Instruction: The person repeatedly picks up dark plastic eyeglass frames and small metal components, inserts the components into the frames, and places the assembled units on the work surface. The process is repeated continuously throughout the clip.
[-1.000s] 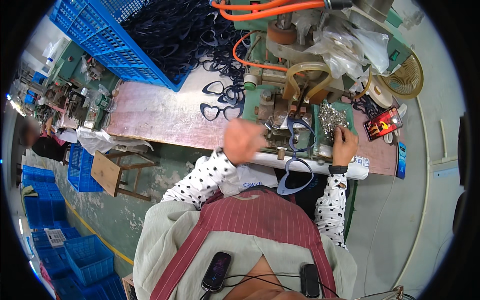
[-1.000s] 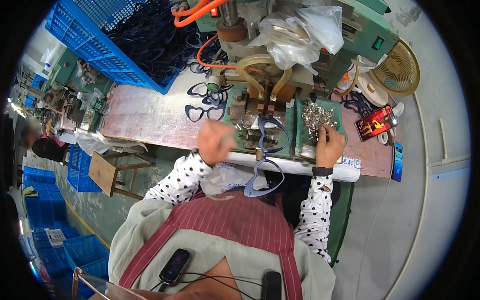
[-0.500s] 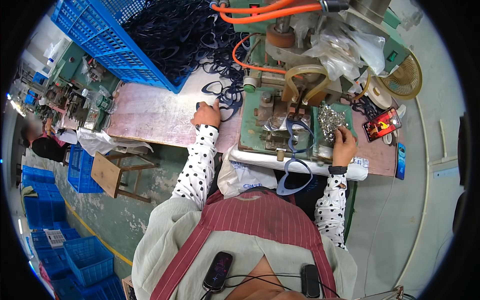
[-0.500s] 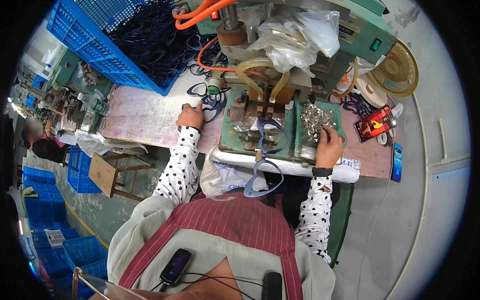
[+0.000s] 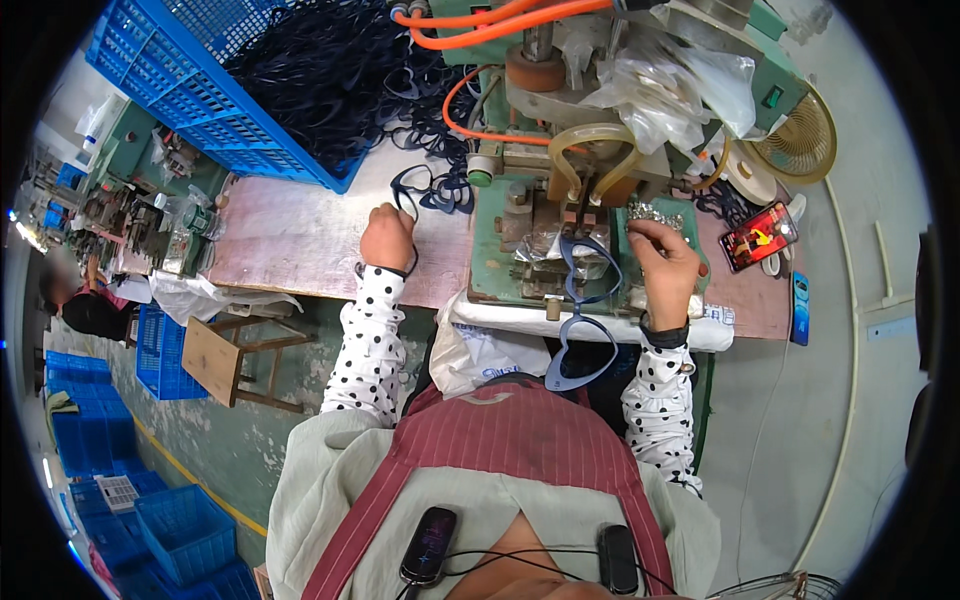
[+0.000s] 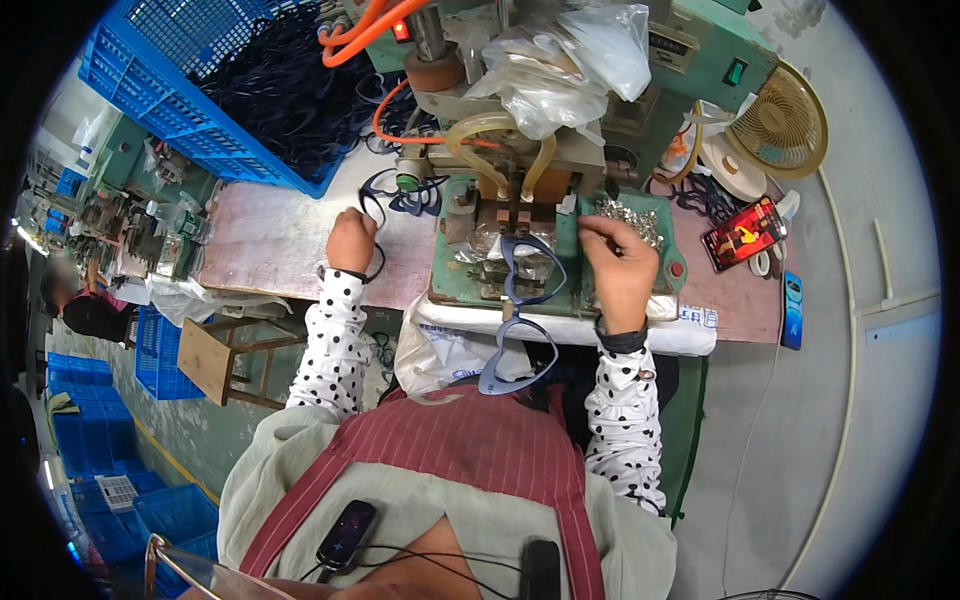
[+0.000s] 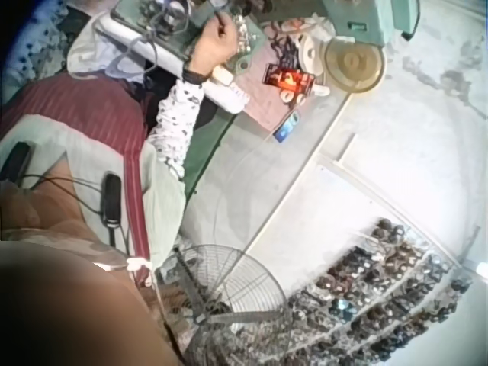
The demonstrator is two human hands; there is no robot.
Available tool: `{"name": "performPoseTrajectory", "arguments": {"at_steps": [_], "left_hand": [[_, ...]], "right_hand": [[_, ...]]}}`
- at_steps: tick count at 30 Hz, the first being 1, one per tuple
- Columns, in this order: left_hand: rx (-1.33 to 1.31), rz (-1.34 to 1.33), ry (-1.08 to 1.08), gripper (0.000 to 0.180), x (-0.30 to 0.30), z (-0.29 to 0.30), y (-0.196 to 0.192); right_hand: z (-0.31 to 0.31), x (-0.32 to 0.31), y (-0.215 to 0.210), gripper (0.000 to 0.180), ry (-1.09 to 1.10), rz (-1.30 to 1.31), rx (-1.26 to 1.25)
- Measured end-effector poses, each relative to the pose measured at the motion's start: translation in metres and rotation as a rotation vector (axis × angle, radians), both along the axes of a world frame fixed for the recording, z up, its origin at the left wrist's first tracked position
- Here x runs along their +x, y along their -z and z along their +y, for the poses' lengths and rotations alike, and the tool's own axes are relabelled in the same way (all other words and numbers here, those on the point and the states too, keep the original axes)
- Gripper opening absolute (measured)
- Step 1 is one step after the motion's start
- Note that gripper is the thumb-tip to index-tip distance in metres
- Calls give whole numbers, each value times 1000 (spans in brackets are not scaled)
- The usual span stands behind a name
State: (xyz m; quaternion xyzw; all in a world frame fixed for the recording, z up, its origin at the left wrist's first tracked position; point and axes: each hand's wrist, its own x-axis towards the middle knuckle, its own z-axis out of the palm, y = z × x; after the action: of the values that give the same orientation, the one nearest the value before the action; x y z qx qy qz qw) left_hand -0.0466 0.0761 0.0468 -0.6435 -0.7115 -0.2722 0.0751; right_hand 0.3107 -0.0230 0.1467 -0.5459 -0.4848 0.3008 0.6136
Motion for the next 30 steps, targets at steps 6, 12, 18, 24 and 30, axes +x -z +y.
{"name": "performPoseTrajectory", "arguments": {"at_steps": [6,12,18,24,30], "left_hand": [[134,-564,251,15,46,-28,-80],[519,-260,679,31,81,-60,-110],[598,-160,1063,42,106,-85,-128],[476,-110,1521,32,134,-96,-122],[444,-130,1499,38,144,-93,-105]], "right_hand": [[-12,-33,-31,23,-114,-60,-53],[-6,-40,-34,35,-101,-62,-147],[2,-53,-33,45,-149,156,-42],[2,-34,-29,52,-107,2,-5],[8,80,63,35,416,-452,-265]]}}
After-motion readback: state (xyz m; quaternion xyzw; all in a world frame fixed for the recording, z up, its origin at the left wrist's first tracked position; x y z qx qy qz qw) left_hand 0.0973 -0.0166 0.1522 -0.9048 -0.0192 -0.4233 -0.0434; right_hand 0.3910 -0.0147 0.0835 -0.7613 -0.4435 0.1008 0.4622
